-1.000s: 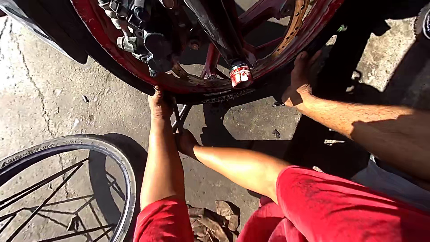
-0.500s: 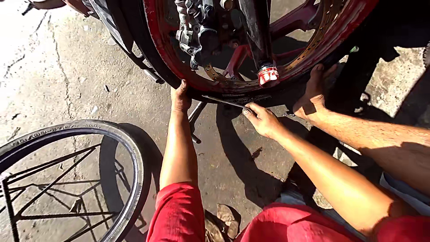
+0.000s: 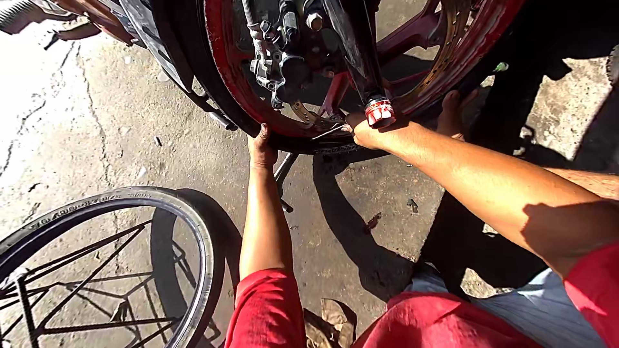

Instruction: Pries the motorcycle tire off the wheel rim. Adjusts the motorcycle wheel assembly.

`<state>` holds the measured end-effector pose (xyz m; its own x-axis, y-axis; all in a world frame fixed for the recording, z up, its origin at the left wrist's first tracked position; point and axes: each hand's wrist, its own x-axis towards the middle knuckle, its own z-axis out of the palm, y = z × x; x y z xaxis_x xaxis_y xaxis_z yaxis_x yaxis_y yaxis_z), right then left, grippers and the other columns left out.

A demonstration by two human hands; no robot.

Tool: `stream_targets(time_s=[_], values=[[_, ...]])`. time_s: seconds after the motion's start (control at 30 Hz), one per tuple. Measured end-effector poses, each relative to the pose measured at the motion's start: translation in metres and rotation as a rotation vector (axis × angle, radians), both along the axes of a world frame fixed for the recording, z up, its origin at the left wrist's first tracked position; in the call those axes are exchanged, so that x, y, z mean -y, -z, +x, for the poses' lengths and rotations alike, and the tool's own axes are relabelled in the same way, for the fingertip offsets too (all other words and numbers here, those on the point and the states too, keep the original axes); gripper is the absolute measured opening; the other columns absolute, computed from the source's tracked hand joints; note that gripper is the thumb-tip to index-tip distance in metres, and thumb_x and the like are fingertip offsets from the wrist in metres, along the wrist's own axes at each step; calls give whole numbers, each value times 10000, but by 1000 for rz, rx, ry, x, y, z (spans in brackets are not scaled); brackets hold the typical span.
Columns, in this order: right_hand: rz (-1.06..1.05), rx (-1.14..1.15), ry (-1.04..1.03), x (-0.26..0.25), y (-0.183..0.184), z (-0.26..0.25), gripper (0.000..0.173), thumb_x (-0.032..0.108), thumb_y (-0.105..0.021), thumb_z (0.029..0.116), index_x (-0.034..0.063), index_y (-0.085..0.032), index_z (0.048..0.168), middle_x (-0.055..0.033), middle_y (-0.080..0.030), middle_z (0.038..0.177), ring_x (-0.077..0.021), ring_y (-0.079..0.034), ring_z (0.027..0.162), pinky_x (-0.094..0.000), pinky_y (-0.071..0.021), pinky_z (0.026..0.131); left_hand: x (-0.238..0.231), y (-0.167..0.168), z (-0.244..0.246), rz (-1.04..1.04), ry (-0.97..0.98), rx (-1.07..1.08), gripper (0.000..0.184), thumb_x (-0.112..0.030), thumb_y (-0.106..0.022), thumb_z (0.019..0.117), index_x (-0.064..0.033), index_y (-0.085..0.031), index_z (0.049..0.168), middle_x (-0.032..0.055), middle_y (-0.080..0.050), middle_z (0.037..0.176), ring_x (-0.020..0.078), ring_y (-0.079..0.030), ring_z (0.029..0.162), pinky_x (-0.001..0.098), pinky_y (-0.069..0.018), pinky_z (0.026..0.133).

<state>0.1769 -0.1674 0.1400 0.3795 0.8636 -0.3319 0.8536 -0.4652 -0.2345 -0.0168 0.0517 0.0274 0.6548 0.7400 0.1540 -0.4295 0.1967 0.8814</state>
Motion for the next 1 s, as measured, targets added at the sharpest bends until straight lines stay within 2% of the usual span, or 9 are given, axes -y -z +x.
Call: stream_targets(time_s=[0.13,0.17,0.27,0.5,0.63,0.73,0.8,0.9,1.0], values=[[-191,-296,208,10,-56,-50,324,272,-446,1087,25,-652,1044,-159,-684,916,-310,-694,891,-516,-551,750,1,-3,4,-1,-7,26,828,-575,-846,768,-96,-496,1345,88,-713,1154,226,-703,1076,467,-588,961],[-228,-496,317,16,-58,-63,296,276,-408,1104,38,-583,1116,-131,-634,893,-254,-658,826,-440,-537,715,2,-3,5,-14,-11,44,809,-574,-838,779,-101,-499,1342,83,-715,1151,221,-703,1075,464,-587,959],[140,-1129,800,34,-18,-120,198,237,-483,1081,87,-523,958,7,-405,615,-97,-382,455,-250,-344,430,8,-1,7,-52,-36,90,768,-574,-819,799,-117,-497,1326,64,-722,1136,204,-709,1062,450,-591,950],[607,-991,843,6,46,-225,229,211,-466,1036,21,-587,996,12,-482,676,-90,-503,579,-296,-480,597,-1,7,14,-82,-98,60,849,-646,-835,726,-114,-496,1293,64,-722,1085,201,-716,1004,443,-604,898],[404,-924,844,-15,51,-232,318,226,-447,1067,-34,-619,1130,-153,-651,877,-247,-657,833,-429,-536,790,-6,7,16,-75,-85,54,843,-698,-818,702,-129,-538,1258,50,-730,1059,189,-721,980,433,-609,881],[55,-891,914,-13,85,-222,398,273,-407,1106,-19,-551,1336,-237,-680,1187,-338,-679,1116,-498,-530,971,1,-1,15,-77,-86,41,830,-721,-775,735,-128,-565,1279,63,-730,1083,195,-715,1000,432,-604,894],[62,-979,903,-20,101,-214,417,296,-359,1121,14,-528,1378,-225,-675,1134,-319,-704,949,-485,-571,856,-3,-8,14,-44,-48,14,846,-740,-746,751,-160,-535,1329,45,-714,1148,189,-701,1058,428,-587,940],[86,-1261,915,-24,100,-214,422,354,-304,1142,37,-523,1315,-117,-576,844,-187,-595,589,-342,-542,571,-8,-4,18,-33,-74,1,920,-764,-766,707,-142,-496,1329,47,-710,1131,192,-703,1045,435,-592,932],[15,-1409,957,-30,89,-214,396,387,-325,1137,59,-507,1263,-79,-529,751,-171,-570,534,-310,-522,513,-13,-8,18,-15,-73,-9,938,-773,-768,696,-131,-506,1328,59,-714,1127,199,-705,1039,442,-596,921]])
